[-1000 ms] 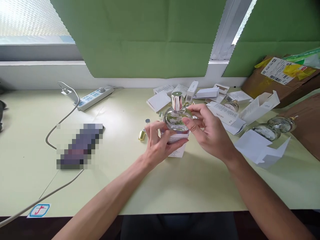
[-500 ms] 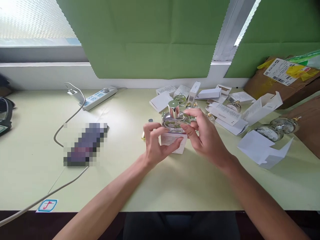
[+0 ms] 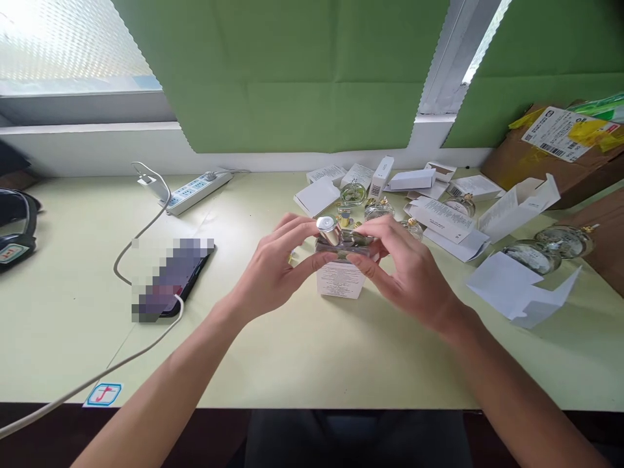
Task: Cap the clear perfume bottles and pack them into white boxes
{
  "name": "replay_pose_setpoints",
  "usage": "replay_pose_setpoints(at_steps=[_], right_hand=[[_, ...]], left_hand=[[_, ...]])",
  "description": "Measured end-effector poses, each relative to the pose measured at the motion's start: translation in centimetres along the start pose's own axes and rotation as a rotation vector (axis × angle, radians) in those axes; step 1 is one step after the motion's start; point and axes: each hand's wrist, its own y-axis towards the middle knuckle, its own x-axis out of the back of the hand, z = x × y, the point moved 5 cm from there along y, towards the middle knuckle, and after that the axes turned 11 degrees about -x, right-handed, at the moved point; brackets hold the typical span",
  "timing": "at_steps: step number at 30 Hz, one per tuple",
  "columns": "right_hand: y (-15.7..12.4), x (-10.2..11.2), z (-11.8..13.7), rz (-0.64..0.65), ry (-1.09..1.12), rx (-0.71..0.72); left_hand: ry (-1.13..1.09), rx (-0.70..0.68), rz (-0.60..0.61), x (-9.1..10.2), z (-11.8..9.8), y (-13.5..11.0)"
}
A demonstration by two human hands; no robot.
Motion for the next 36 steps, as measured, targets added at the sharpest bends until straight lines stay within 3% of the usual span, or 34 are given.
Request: replay_pose_setpoints(at_steps=[9,14,20,24,30,36], right_hand=[[-0.3,0.1,0.8,0.006,-0.077,-0.024],[-0.5,0.7,0.7,-0.069,-0.166,-0.029],[-0.5,0.1,-0.4,0.077,0.113,-0.143],[-0.6,-0.5,-0.8,0.080,0.239,-0.198],[-0.9,-1.1,-1.3,0.029,0.271,-0.269],[-1.5,-2.3,-2.1,0.148,0.354,-0.256]], left_hand=[[0.037,0.078,0.114,0.8,-0.6,0.2],[0.078,0.102,0.130,0.6,-1.0,0.6],[0.117,0.122,0.216,0.0,-1.5,1.0],[0.092,0.142,0.171,0.5,-1.2,1.3],[0.093,0.088,0.170,1.3,-1.1,1.9],[0.171,0.024,0.210,1.4,-1.9,2.6]])
